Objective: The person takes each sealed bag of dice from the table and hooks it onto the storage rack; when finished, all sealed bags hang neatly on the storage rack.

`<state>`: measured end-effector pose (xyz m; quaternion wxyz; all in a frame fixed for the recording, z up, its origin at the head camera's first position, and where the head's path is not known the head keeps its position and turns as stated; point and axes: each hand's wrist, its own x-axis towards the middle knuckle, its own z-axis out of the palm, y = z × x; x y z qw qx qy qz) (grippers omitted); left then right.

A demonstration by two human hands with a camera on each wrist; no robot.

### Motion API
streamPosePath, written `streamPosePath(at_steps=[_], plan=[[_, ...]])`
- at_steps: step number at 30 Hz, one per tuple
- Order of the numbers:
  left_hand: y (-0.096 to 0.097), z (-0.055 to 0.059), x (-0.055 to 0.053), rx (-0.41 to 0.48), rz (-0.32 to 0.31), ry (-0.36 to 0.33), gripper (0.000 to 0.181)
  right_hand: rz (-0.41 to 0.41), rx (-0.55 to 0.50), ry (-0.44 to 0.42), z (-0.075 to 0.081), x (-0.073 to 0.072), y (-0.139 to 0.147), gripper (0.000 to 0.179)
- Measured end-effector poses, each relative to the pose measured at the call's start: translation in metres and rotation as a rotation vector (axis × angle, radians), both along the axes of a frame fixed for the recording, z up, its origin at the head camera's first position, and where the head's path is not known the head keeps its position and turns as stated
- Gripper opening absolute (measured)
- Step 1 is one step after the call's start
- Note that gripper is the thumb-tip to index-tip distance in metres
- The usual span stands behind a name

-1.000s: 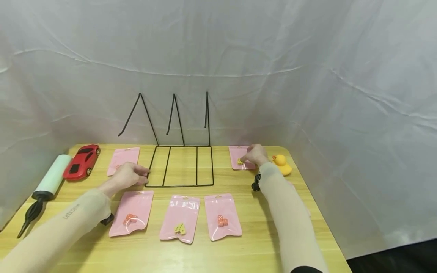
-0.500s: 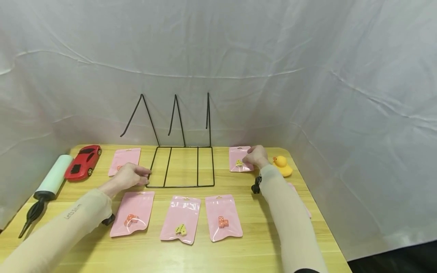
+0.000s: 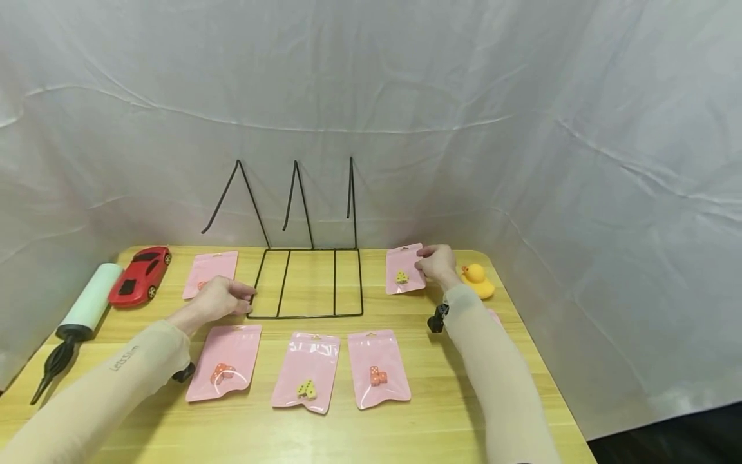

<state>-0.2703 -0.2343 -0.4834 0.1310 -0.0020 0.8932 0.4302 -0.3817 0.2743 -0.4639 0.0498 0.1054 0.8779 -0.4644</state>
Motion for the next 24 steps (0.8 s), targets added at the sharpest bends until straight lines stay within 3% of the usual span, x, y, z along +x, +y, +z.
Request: streamPosePath(at_steps=[15, 24], plan=[[0.001, -0.001, -0.001, -0.001, 0.001, 0.011, 0.052, 0.068, 0.109, 0.149, 0.012, 0.008, 0.003, 0.041], [0.001, 0.0, 0.0, 0.004, 0.008, 0.005, 0.052, 0.078, 0.077, 0.174, 0.025, 0.022, 0.005, 0.041]])
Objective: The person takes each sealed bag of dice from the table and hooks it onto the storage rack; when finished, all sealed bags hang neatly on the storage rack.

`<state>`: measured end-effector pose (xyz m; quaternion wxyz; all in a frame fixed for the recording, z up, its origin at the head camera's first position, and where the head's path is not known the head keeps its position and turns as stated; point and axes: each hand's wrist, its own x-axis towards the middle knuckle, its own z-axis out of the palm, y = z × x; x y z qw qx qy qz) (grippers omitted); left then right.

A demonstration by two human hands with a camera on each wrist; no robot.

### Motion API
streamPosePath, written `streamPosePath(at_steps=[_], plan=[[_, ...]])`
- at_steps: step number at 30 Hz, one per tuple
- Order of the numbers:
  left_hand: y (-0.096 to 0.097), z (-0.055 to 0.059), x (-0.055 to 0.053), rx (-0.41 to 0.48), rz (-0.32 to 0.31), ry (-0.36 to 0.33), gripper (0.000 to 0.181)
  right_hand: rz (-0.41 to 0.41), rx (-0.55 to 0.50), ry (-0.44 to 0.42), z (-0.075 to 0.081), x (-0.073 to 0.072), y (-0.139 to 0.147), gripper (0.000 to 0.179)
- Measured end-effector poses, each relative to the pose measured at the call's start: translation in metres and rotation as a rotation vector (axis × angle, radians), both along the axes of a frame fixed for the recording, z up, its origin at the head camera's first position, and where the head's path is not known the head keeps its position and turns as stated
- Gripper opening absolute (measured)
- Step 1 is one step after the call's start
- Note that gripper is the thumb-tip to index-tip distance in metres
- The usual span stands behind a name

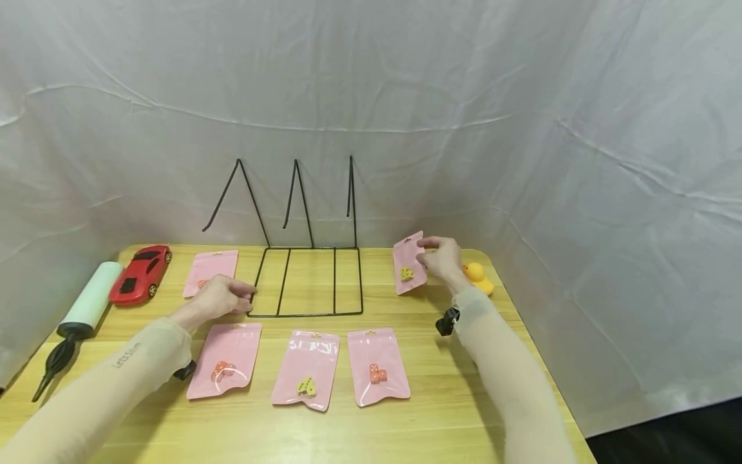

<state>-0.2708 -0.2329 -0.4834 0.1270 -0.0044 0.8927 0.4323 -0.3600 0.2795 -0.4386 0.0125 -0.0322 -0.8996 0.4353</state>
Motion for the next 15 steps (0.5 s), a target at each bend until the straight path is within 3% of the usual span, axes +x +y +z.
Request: streamPosePath(at_steps=[15], plan=[[-0.001, -0.002, -0.001, 0.018, 0.008, -0.021, 0.052, 0.039, -0.088, 0.152, 0.027, 0.026, 0.003, 0.039]])
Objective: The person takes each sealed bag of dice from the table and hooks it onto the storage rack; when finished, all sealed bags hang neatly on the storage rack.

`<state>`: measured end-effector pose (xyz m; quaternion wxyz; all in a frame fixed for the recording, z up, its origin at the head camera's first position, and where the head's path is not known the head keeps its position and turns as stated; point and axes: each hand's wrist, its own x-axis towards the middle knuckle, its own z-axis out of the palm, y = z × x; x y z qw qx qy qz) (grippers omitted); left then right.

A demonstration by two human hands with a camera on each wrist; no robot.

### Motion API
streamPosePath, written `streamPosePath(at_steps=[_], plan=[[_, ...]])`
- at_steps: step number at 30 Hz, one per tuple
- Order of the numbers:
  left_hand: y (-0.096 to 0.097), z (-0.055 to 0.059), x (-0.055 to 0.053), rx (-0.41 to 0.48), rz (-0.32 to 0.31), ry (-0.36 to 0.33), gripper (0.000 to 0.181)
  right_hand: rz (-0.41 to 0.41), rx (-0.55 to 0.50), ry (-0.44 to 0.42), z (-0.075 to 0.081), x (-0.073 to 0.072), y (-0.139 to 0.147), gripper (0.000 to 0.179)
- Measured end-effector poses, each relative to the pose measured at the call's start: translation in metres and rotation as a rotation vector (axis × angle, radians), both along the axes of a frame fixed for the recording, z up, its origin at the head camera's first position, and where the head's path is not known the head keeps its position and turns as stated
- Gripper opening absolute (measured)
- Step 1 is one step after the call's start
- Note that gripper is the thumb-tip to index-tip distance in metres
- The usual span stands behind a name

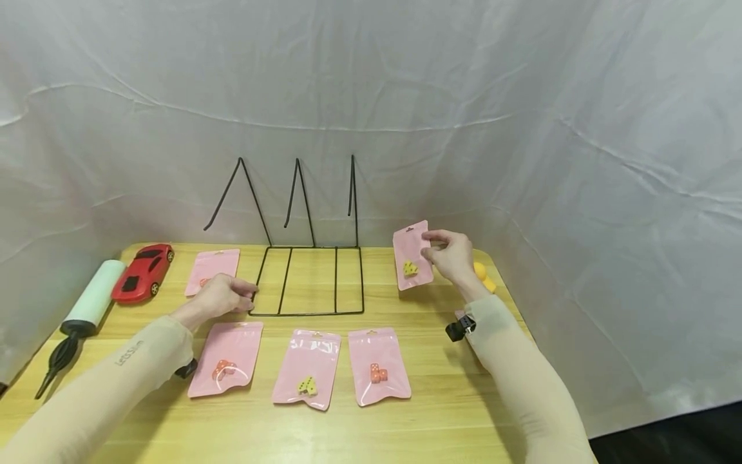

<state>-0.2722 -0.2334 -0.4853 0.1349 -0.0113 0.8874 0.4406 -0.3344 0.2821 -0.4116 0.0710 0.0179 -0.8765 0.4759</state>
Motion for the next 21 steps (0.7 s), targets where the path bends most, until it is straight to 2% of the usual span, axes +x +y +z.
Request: streamPosePath(at_steps=[9, 21], plan=[[0.0, 0.003, 0.0, -0.01, -0.001, -0.003, 0.053, 0.053, -0.015, 0.092, 0.017, 0.025, -0.012, 0.035], [0.0, 0.002, -0.001, -0.018, 0.0, -0.002, 0.052, 0.163, -0.076, 0.186, 0.034, 0.056, -0.03, 0.031]])
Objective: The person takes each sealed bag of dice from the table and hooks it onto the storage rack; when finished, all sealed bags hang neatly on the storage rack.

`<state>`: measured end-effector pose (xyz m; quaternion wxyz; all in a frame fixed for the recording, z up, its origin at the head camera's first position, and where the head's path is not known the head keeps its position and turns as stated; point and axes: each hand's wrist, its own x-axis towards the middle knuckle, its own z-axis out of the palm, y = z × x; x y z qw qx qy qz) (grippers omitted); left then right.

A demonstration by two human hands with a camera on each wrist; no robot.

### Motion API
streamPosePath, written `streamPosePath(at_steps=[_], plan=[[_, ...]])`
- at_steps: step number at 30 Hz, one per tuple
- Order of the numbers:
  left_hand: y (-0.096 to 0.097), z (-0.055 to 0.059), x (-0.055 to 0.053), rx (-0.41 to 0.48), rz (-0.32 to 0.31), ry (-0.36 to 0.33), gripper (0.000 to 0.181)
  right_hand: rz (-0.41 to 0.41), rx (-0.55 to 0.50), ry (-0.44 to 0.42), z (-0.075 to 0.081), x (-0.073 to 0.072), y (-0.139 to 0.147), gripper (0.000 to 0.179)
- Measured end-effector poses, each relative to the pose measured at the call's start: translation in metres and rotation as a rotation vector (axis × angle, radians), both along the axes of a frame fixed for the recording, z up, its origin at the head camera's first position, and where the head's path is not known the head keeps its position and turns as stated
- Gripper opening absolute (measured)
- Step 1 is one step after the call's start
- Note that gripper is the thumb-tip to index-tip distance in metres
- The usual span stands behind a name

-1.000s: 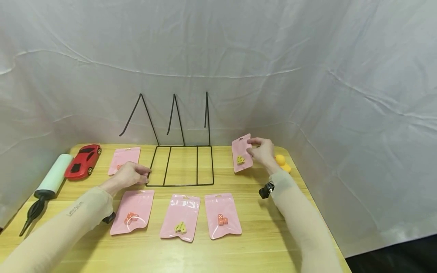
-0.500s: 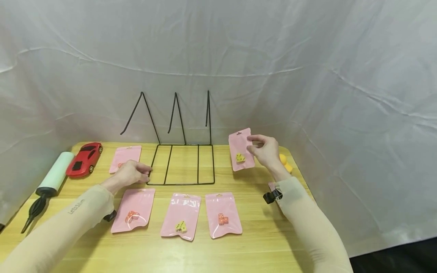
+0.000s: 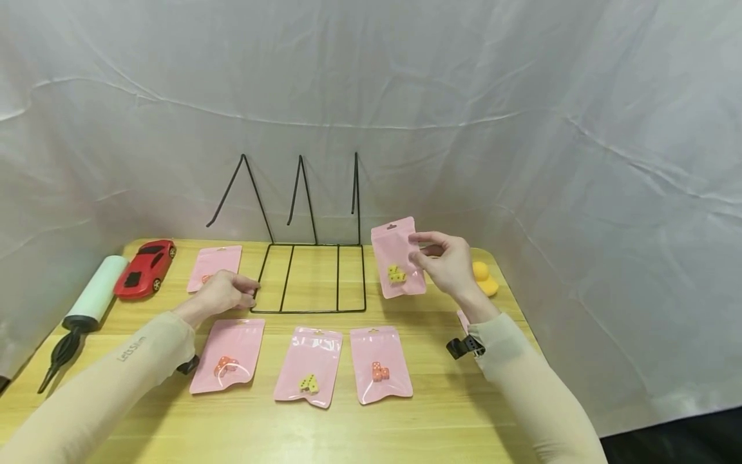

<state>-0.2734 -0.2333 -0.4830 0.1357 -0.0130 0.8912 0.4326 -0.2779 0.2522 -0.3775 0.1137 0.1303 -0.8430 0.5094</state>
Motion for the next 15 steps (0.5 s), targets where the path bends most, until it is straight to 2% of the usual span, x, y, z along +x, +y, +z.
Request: streamPosePath(at_steps=[15], plan=[[0.0, 0.001, 0.001, -0.003, -0.007, -0.001, 0.054, 0.185, -0.123, 0.16, 0.026, 0.034, -0.019, 0.026]])
